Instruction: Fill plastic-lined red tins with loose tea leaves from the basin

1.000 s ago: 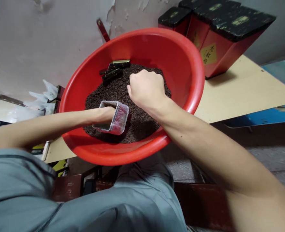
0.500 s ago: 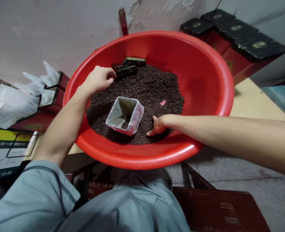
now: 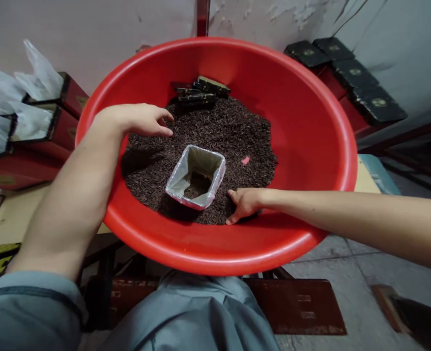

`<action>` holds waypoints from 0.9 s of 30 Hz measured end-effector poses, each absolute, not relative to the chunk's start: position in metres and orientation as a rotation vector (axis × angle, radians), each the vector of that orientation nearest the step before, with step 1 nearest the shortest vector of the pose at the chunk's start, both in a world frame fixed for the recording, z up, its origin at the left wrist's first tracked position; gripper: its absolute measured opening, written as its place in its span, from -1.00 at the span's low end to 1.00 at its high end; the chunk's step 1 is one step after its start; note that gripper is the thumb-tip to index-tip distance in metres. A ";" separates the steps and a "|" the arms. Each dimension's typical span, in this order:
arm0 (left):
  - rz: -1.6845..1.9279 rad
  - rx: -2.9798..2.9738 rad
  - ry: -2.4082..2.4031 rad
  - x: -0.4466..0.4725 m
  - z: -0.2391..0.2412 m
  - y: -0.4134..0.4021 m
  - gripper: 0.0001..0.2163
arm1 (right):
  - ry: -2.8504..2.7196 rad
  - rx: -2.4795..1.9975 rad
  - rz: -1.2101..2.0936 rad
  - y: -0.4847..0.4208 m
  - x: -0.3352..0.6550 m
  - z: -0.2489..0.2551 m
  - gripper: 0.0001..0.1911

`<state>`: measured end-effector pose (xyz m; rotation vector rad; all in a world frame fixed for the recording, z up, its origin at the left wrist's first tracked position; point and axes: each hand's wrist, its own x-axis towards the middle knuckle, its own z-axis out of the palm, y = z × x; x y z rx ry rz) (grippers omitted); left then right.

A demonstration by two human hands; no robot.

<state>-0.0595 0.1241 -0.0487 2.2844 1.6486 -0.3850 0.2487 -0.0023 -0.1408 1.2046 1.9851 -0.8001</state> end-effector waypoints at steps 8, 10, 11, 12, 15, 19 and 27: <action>-0.526 2.265 1.576 -0.066 -0.056 0.128 -0.27 | 1.982 1.238 -0.810 -0.008 0.238 -0.128 0.07; -0.553 2.263 1.581 -0.066 -0.056 0.129 -0.26 | 2.006 1.248 -0.806 -0.005 0.236 -0.125 -0.05; -0.558 2.264 1.581 -0.066 -0.056 0.129 -0.26 | 2.012 1.253 -0.797 -0.002 0.236 -0.122 -0.12; -0.559 2.266 1.580 -0.066 -0.056 0.129 -0.27 | 2.018 1.259 -0.780 0.002 0.235 -0.118 -0.17; -0.558 2.274 1.566 -0.064 -0.058 0.131 -0.27 | 2.078 1.339 -0.718 0.017 0.240 -0.099 -0.29; -0.703 2.206 1.579 -0.055 -0.070 0.130 -0.06 | 2.232 1.684 -0.622 0.034 0.259 -0.064 -0.53; -0.965 1.956 1.600 -0.033 -0.091 0.117 0.13 | 2.816 1.801 -0.540 0.017 0.230 -0.005 -0.61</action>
